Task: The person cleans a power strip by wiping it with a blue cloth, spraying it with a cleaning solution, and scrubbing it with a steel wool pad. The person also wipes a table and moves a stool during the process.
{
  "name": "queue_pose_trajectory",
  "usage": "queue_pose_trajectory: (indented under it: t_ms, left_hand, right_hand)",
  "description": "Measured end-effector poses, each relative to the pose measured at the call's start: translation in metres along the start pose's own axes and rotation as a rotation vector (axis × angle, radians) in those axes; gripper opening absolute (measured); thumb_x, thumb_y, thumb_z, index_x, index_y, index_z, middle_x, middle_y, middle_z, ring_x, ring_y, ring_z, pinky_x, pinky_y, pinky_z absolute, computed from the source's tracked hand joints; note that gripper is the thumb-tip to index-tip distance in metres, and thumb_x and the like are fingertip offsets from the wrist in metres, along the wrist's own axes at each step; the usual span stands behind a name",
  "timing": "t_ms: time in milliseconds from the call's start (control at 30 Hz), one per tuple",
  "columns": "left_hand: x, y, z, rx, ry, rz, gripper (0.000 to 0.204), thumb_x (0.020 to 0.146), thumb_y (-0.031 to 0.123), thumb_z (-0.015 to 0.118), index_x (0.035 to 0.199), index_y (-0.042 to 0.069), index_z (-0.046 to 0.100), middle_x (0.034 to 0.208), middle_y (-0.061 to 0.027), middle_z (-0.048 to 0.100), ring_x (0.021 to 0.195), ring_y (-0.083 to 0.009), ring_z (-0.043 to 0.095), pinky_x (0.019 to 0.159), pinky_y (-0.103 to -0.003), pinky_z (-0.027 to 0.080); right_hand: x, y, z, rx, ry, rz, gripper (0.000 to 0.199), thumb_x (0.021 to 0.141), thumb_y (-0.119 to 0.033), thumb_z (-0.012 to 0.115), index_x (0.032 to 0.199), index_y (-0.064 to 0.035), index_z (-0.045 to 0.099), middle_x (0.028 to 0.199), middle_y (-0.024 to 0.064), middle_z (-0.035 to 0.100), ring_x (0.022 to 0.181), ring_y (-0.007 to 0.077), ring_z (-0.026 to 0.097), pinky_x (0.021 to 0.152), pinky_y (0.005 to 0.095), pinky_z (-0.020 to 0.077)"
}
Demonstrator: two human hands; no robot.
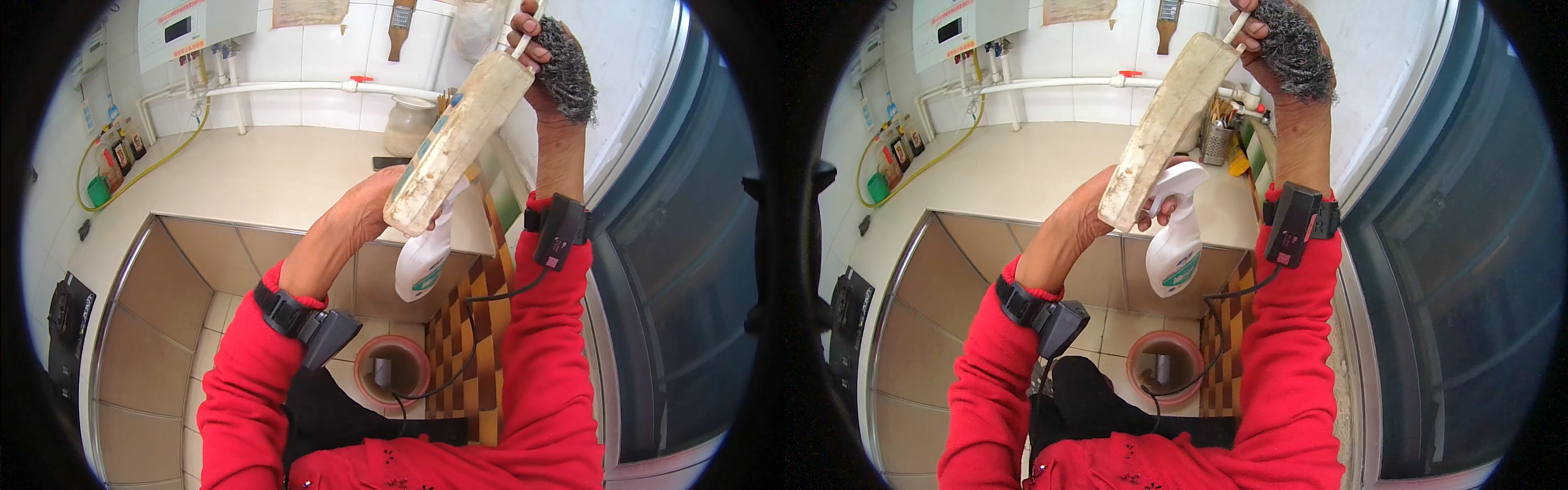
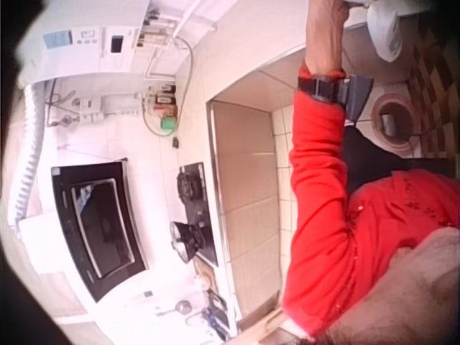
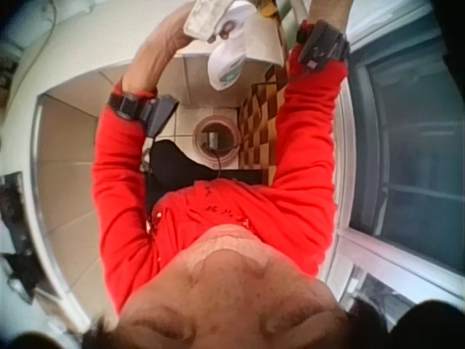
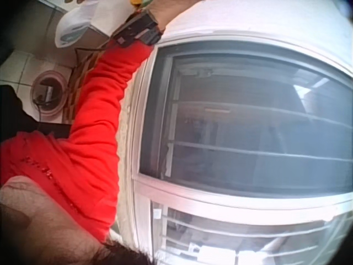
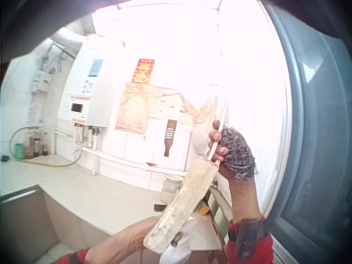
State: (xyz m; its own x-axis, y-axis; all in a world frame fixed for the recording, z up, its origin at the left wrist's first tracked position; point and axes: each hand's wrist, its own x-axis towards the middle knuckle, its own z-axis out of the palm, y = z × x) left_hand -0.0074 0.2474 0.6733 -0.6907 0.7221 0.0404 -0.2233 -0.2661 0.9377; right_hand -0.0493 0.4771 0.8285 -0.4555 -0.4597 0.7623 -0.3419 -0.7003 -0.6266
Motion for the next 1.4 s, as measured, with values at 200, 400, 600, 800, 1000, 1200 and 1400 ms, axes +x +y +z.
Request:
queue_pose_trajectory:
  t_ms: [200,400,600,800,1000,1200,1400]
  left_hand:
    - [0.004,0.016,0.013,-0.084,-0.002,-0.044,0.067,0.101,0.058,0.031,0.138,0.007,0.050,0.078,-0.0125,0.062,0.059,-0.0162,0.060,0.041,-0.021,0.046]
    - [0.011,0.010,0.017,-0.163,-0.037,-0.018,0.081,0.097,0.067,0.025,0.137,0.001,0.049,0.102,-0.0139,0.066,0.079,-0.0231,0.067,0.063,-0.034,0.059]
    - [0.011,0.004,0.022,-0.130,-0.251,0.009,0.072,0.098,0.061,0.036,0.139,0.003,0.045,0.126,-0.0148,0.062,0.109,-0.0244,0.065,0.086,-0.043,0.058]
    - [0.008,-0.003,0.038,-0.117,-0.165,0.082,0.063,0.096,0.051,0.054,0.137,0.005,0.047,0.122,-0.0130,0.063,0.107,-0.0230,0.066,0.086,-0.039,0.059]
    - [0.004,0.000,0.039,-0.068,-0.182,0.103,0.062,0.092,0.046,0.062,0.135,0.003,0.050,0.121,-0.0130,0.064,0.105,-0.0222,0.066,0.086,-0.038,0.058]
    - [0.002,0.002,0.031,-0.107,-0.159,0.079,0.058,0.096,0.041,0.059,0.140,0.005,0.045,0.130,-0.0108,0.059,0.116,-0.0232,0.060,0.098,-0.045,0.049]
    - [0.004,-0.003,0.021,-0.106,-0.180,0.119,0.060,0.094,0.043,0.060,0.140,0.007,0.045,0.130,-0.0087,0.059,0.115,-0.0217,0.060,0.096,-0.043,0.050]
  right_hand:
    - [-0.004,0.003,-0.026,0.079,-0.174,0.081,0.041,0.102,-0.019,0.041,0.132,0.0086,0.044,0.105,0.0116,0.054,0.075,0.0138,0.056,0.066,0.0273,0.0503]
    - [-0.031,0.002,-0.044,0.029,-0.065,0.055,0.050,0.102,-0.020,0.042,0.141,0.0096,0.032,0.117,0.0169,0.051,0.089,0.0187,0.063,0.083,0.0284,0.0571]
    - [-0.044,-0.012,-0.033,-0.151,0.068,0.024,0.050,0.101,-0.020,0.047,0.140,0.0106,0.036,0.119,0.0224,0.057,0.090,0.0224,0.067,0.077,0.0300,0.0622]
    - [-0.049,-0.022,-0.018,-0.360,0.138,0.009,0.045,0.100,-0.017,0.047,0.136,0.0095,0.043,0.118,0.0252,0.061,0.090,0.0241,0.069,0.071,0.0311,0.0639]
    - [-0.050,-0.021,-0.005,-0.400,0.215,-0.035,0.039,0.099,-0.016,0.049,0.130,0.0086,0.050,0.116,0.0276,0.063,0.089,0.0241,0.071,0.073,0.0309,0.0633]
    - [-0.064,-0.020,0.015,-0.686,0.489,-0.209,0.038,0.097,-0.017,0.054,0.128,0.0049,0.054,0.117,0.0227,0.064,0.090,0.0223,0.069,0.075,0.0294,0.0607]
    - [-0.129,-0.016,0.029,-1.677,1.108,-0.325,0.030,0.090,-0.017,0.063,0.116,-0.0024,0.063,0.112,0.0157,0.068,0.100,0.0294,0.066,0.089,0.0363,0.0494]
